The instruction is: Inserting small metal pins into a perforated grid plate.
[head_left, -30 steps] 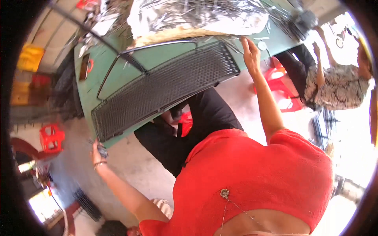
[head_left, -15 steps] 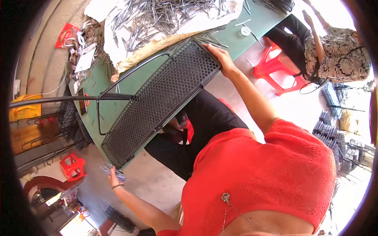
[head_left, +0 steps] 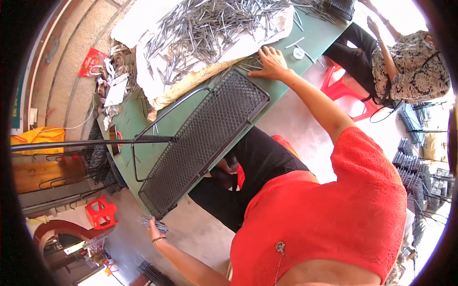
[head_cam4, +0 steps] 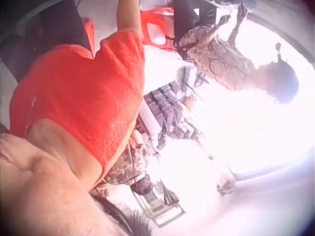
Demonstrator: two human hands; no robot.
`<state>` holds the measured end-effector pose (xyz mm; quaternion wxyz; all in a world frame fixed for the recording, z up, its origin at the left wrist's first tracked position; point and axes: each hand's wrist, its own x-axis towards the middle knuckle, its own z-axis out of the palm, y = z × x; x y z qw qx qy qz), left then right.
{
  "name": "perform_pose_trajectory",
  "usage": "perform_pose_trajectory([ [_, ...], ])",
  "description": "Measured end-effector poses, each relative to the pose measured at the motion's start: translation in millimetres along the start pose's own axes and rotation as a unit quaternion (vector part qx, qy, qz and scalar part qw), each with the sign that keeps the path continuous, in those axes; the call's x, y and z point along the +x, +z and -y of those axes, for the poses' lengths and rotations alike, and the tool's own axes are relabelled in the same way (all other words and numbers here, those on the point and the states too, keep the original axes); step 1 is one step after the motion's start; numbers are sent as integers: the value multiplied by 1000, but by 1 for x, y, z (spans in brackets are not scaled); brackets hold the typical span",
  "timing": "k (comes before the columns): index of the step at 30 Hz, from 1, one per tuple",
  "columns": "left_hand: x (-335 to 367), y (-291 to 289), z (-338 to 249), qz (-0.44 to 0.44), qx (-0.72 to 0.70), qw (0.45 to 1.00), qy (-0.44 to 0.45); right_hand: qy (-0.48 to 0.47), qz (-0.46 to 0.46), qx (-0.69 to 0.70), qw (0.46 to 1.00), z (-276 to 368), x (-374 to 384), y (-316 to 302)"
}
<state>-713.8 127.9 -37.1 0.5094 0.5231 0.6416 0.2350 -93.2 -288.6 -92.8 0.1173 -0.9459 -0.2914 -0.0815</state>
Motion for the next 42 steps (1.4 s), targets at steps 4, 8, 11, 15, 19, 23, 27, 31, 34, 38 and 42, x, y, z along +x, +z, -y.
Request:
perform_pose_trajectory([
  [4, -6, 6, -3, -9, -2, 1000, -20, -27, 45, -1, 999, -10, 19, -4],
  [8, -13, 11, -7, -3, -17, 1000, -21, -81, 71, 19, 994, -27, 30, -3],
  [11, -12, 8, -4, 20, -16, 1000, -13, -117, 61, -1, 991, -30, 30, 7],
  [15, -7, 5, 2, 3, -27, 1000, 3, -185, 25, -140, 972, -23, 25, 13],
  [19, 2, -3, 7, 17, -13, 1000, -15, -205, 40, -189, 959, -20, 17, 8],
  [23, 10, -7, 14, 9, -39, 999, -3, -216, -27, -161, 963, -28, 9, 13],
  [27, 12, -7, 14, 18, -25, 999, -12, -221, -36, -150, 963, -32, 4, 13],
  [31, 2, 4, 8, 2, -33, 999, -9, -242, -20, -152, 958, -35, 0, -6],
  [34, 1, -5, 5, 20, -12, 999, -35, -240, -16, -114, 964, -38, 7, -24],
  [38, -9, 9, -4, 7, -15, 999, -34, -235, -27, -105, 966, -40, 48, -39],
  [42, -15, 6, -4, -10, 11, 1000, -26, -189, -11, -121, 974, -21, 99, -43],
])
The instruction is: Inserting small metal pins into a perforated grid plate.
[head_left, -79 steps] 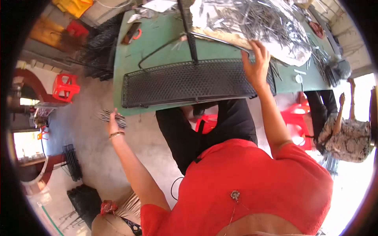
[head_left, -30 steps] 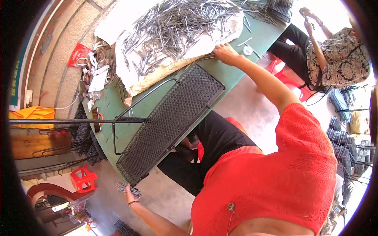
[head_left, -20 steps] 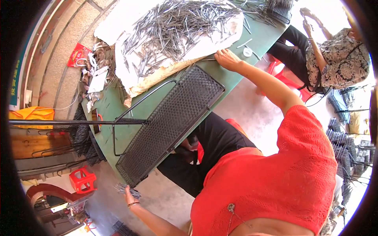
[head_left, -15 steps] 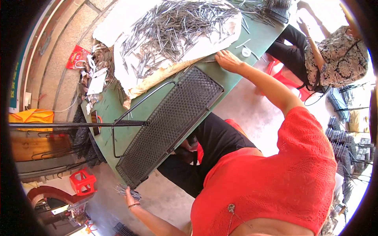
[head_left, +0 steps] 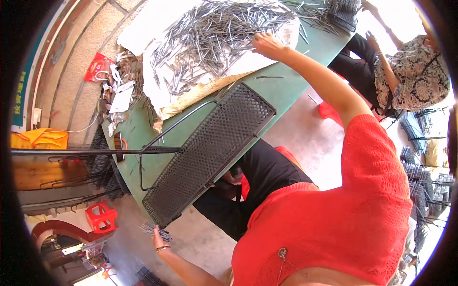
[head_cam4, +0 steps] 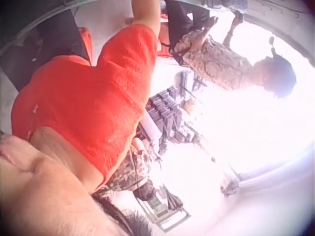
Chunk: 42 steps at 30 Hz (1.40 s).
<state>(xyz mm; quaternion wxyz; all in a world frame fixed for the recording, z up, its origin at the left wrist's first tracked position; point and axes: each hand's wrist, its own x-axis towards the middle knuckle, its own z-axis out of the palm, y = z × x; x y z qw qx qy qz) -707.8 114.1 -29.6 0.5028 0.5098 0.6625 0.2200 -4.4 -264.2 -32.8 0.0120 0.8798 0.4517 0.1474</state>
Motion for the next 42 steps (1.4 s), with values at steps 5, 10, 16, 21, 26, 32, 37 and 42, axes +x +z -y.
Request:
perform_pose_trajectory([
  [5, 0, 5, 0, 14, -9, 1000, -4, 71, -18, 194, 978, 27, 2, -2],
  [10, 8, -5, 3, 9, -30, 999, -4, -65, 85, 276, 955, 58, -54, 28],
  [16, 7, 3, -2, 14, -23, 1000, -6, -109, -42, 222, 968, 56, -26, 54],
  [21, 16, -12, 7, 17, -39, 999, -5, -64, 90, 237, 965, 71, 3, 38],
  [26, 14, -5, 4, 11, -53, 999, -5, -134, -117, 274, 945, 75, -9, 60],
  [32, 0, 9, -8, 19, -47, 999, 2, -153, -35, 358, 920, 72, 11, 56],
  [37, 15, -10, 3, 44, -28, 999, -7, -264, -24, 319, 910, 78, 22, 65],
  [42, 30, -19, 10, 35, -16, 999, -25, -289, -10, 208, 934, 80, 42, 74],
])
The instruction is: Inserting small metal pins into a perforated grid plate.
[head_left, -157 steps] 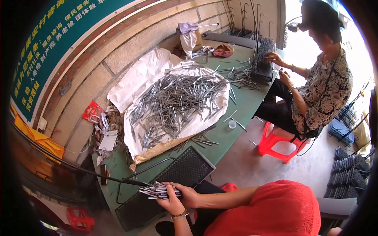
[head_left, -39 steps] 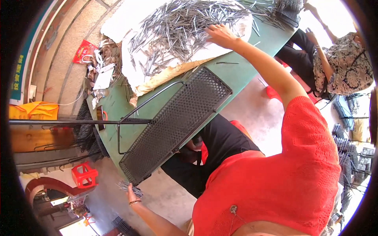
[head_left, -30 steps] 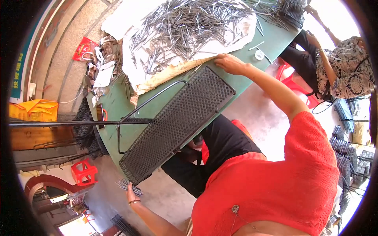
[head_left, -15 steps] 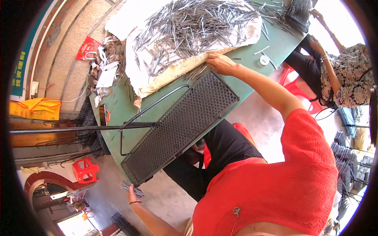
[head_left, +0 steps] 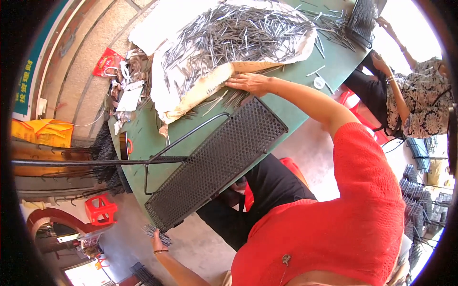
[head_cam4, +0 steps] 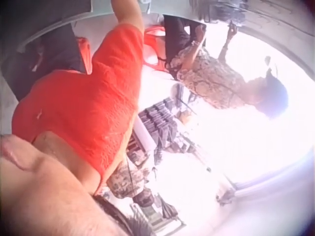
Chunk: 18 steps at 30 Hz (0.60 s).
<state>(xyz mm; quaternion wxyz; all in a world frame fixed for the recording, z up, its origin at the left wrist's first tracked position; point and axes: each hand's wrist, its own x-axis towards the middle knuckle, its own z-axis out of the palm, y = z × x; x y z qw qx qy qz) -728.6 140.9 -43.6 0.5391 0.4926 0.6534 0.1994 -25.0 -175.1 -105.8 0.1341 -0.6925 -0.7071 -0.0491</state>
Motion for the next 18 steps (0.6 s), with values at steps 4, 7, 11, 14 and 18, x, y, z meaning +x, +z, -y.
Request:
perform_pose_trajectory([
  [4, -4, 6, -1, -13, -24, 1000, 1, 27, -48, -69, 996, -1, 20, 1],
  [7, -7, 7, -2, -4, -27, 1000, 3, 43, -84, -83, 992, -1, 32, 10],
  [11, -9, 7, 0, -6, -22, 1000, 8, 66, -78, -73, 992, 7, 31, 13],
  [14, -15, 10, -3, 11, -33, 999, 19, 97, -151, -73, 981, 1, 34, 8],
  [18, -22, 18, -12, 34, -25, 999, 28, 168, -62, -42, 983, -29, 47, 3],
])
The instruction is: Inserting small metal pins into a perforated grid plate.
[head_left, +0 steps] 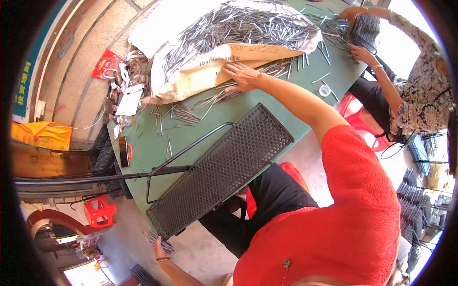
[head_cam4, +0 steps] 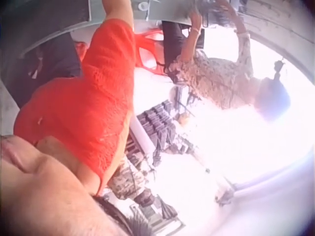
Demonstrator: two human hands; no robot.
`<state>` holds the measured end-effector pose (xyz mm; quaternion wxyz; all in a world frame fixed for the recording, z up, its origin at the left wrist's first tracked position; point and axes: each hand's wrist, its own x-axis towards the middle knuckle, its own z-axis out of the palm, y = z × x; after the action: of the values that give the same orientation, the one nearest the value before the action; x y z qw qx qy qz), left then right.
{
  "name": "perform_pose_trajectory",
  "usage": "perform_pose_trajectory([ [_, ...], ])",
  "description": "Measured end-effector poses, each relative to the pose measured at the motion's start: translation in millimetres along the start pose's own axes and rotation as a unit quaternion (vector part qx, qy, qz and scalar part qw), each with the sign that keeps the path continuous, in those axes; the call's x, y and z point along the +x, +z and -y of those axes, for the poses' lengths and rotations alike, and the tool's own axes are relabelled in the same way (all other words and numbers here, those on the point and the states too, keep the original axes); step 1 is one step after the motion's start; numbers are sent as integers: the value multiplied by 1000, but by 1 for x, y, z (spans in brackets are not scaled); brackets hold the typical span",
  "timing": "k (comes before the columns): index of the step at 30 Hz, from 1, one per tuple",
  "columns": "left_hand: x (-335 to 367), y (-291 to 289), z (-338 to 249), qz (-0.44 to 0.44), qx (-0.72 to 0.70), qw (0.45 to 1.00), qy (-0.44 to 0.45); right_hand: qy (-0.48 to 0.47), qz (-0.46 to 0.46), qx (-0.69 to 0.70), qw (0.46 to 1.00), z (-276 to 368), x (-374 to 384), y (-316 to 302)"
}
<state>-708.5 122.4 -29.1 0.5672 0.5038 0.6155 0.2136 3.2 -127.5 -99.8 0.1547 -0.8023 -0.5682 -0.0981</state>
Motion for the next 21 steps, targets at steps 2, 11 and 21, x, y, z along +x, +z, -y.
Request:
perform_pose_trajectory([
  [2, 0, 5, -1, -5, -1, 1000, -10, 17, 4, 50, 999, -8, 0, 1],
  [11, 16, -20, 17, -7, 15, 1000, -15, -11, 36, 66, 997, 5, -85, -35],
  [21, 6, -7, 8, -16, 5, 1000, -2, 2, -62, -44, 997, -1, -26, 4],
])
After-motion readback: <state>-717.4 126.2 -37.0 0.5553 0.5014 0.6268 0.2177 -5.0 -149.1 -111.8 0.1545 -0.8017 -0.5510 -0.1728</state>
